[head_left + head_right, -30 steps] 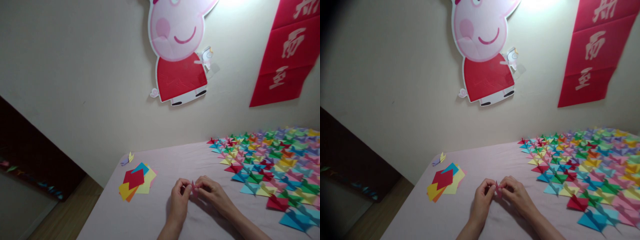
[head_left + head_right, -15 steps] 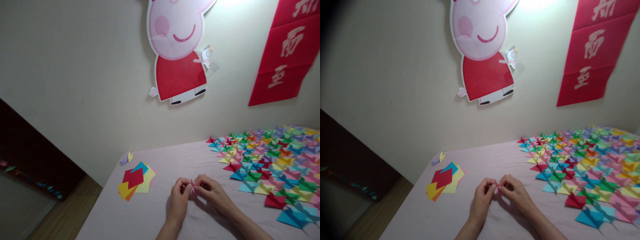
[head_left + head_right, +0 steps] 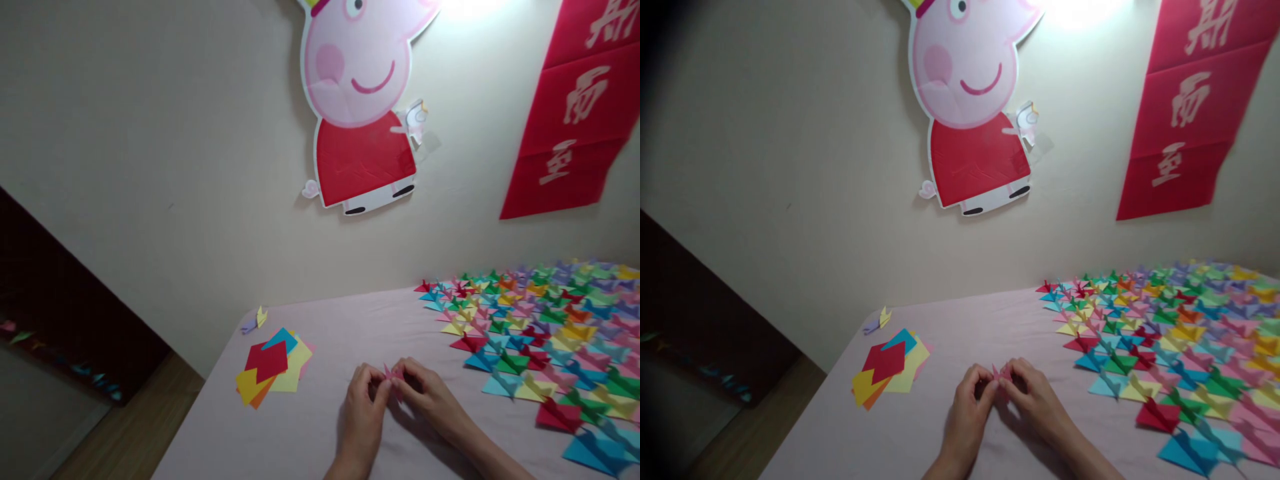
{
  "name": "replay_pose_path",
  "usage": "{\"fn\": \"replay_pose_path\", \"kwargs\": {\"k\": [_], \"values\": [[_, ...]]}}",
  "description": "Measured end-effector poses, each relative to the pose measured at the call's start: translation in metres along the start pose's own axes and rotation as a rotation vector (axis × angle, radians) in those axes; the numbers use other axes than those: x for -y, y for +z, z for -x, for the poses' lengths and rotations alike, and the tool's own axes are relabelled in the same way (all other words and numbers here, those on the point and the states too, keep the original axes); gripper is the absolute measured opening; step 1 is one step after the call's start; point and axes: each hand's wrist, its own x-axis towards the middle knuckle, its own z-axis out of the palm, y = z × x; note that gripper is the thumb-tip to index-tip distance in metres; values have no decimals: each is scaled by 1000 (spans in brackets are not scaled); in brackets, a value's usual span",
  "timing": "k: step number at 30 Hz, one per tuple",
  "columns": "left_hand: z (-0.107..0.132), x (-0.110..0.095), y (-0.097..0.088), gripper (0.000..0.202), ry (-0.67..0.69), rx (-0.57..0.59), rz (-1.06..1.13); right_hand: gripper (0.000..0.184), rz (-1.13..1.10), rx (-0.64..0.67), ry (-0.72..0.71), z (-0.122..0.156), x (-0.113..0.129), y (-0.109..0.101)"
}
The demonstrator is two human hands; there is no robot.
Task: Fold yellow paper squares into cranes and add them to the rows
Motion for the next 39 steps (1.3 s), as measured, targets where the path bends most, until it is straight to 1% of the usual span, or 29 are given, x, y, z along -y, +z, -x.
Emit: {"fn": "replay_pose_path", "kwargs": {"k": [5, 8, 11, 14, 16, 19, 24, 31, 35, 37, 39], "values": [[2, -4, -1, 22, 52, -16, -49, 37, -85, 22, 34, -1, 3, -1], [3, -4, -2, 22, 51, -28, -59, 35, -122, -7, 33, -2, 3, -2], [1, -3, -3, 20, 27, -40, -61, 31, -101, -29, 51, -3, 3, -4], [0, -4, -3, 18, 17, -21, -33, 32, -77, -13, 63, -3, 2, -5], [-2, -3, -2, 19, 22, -14, -31, 33, -86, 9, 56, -2, 2, -5], [-4, -1, -2, 22, 13, -33, -34, 34, -100, 35, 35, -1, 1, -4], [-5, -1, -2, 23, 3, -43, -17, 28, -89, 20, -29, 0, 4, 0], [-3, -3, 1, 27, 1, -14, -8, 38, -164, 29, 23, 1, 7, -3], [-3, 0, 0, 26, -30, -7, 25, 43, -281, 27, 56, 0, 7, -1], [-3, 0, -1, 26, -31, -10, 36, 43, -340, 58, 65, 0, 8, 0], [-3, -2, -2, 26, -15, -15, 40, 41, -346, 66, 57, 0, 9, 0]]}}
